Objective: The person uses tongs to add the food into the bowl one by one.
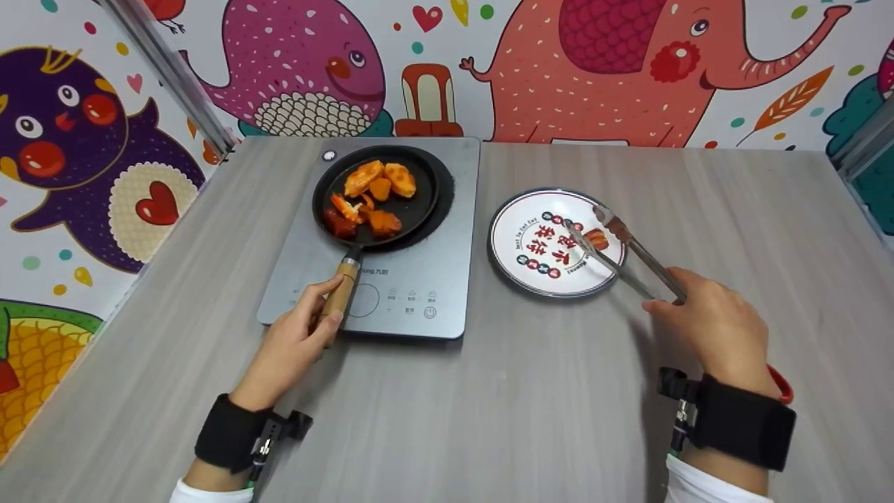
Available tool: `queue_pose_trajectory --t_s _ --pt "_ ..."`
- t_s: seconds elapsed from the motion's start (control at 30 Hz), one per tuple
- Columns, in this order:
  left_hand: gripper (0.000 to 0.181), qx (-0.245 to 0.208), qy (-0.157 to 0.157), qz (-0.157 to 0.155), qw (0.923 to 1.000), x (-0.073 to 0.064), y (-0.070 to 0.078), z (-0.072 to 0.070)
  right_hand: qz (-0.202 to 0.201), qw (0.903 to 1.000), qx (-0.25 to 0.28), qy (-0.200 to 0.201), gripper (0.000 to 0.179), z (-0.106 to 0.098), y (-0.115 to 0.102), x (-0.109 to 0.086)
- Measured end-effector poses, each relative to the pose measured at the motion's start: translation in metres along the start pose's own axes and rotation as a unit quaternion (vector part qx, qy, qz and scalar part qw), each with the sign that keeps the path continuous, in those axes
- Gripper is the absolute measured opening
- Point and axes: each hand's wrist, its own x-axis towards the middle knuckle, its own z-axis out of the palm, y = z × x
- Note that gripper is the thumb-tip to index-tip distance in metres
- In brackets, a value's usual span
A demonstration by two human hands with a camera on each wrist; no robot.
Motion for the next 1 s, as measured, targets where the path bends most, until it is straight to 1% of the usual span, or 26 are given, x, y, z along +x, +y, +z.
queue_pose_trajectory --t_s 0.17,0.3,0.53,0.7,0.87,1.0 --pt "0.045 -0.005 -0.002 -0.003 1.0000 -0.001 0.000 0.000 0.007 0.9999 0.000 -0.012 0.092 0.003 0.000 0.002" --pt "0.044 -0.005 0.000 -0.001 1.0000 0.000 0.001 -0.001 0.005 1.0000 0.002 -0.003 0.085 0.003 -0.003 0.001" --pt "0.044 -0.009 -0.002 0.001 1.0000 0.001 0.000 0.000 -0.001 0.9998 0.003 0.019 0.065 0.002 -0.010 0.000" --pt "0.045 -0.007 0.001 0.000 1.0000 0.001 0.000 0.000 0.002 0.9997 0.004 0.025 0.062 0.002 -0.011 0.000" --pt "0.044 -0.006 0.006 0.005 1.0000 0.001 0.000 0.000 -0.019 0.9983 -0.001 0.055 0.059 0.002 -0.013 -0.002" --pt "0.044 -0.005 0.002 0.005 1.0000 0.001 0.000 0.000 -0.032 0.9962 -0.005 0.081 0.058 0.003 -0.016 -0.003"
